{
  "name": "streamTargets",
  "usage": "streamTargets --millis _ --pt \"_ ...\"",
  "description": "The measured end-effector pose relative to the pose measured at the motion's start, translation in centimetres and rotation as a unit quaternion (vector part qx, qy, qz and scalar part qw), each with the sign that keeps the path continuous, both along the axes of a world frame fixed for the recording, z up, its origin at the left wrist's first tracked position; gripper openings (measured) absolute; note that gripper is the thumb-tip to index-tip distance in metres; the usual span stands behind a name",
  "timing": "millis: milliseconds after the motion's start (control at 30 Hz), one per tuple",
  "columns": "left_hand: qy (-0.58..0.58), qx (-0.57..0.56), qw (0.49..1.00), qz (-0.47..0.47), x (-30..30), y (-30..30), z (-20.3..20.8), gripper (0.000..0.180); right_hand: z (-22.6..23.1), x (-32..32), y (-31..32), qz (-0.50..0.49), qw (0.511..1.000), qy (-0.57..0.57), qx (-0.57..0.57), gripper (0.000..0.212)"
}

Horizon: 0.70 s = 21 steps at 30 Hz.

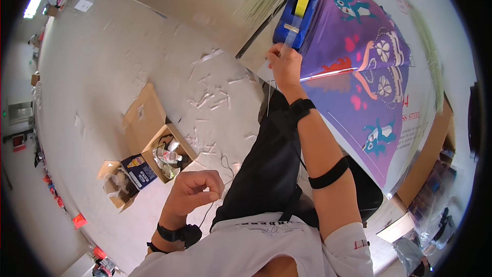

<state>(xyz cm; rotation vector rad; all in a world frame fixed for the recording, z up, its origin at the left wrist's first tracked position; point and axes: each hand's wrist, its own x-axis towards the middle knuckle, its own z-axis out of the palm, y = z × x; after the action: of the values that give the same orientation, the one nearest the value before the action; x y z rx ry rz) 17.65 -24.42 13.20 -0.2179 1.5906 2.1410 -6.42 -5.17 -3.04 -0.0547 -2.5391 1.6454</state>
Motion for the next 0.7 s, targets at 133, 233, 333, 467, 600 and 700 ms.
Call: streamTargets --millis 133,233,333,467,600,700 --pt "-0.010 0.011 1.000 -0.011 0.3 0.3 -0.7 0.019 0.3 -0.2 0.3 -0.032 0.999 -0.011 -0.039 0.007" --pt "-0.022 0.025 0.999 -0.022 0.1 0.6 -1.1 0.017 1.7 -0.2 1.3 -0.091 0.979 -0.025 -0.182 0.008" --pt "-0.011 0.010 1.000 -0.025 0.7 0.2 -2.0 0.016 5.9 0.2 1.4 -0.193 0.792 -0.179 -0.551 0.011" --pt "-0.028 0.002 0.998 -0.056 0.9 -0.1 -2.8 0.009 6.7 0.0 1.5 -0.169 0.787 -0.178 -0.566 0.009" --pt "-0.032 -0.008 0.998 -0.053 1.3 -0.7 -4.0 0.010 5.4 0.2 2.2 -0.110 0.802 -0.151 -0.567 0.009" --pt "-0.041 -0.053 0.994 -0.082 1.7 -1.4 -4.9 0.009 5.0 0.8 1.9 -0.088 0.800 -0.127 -0.580 0.008"
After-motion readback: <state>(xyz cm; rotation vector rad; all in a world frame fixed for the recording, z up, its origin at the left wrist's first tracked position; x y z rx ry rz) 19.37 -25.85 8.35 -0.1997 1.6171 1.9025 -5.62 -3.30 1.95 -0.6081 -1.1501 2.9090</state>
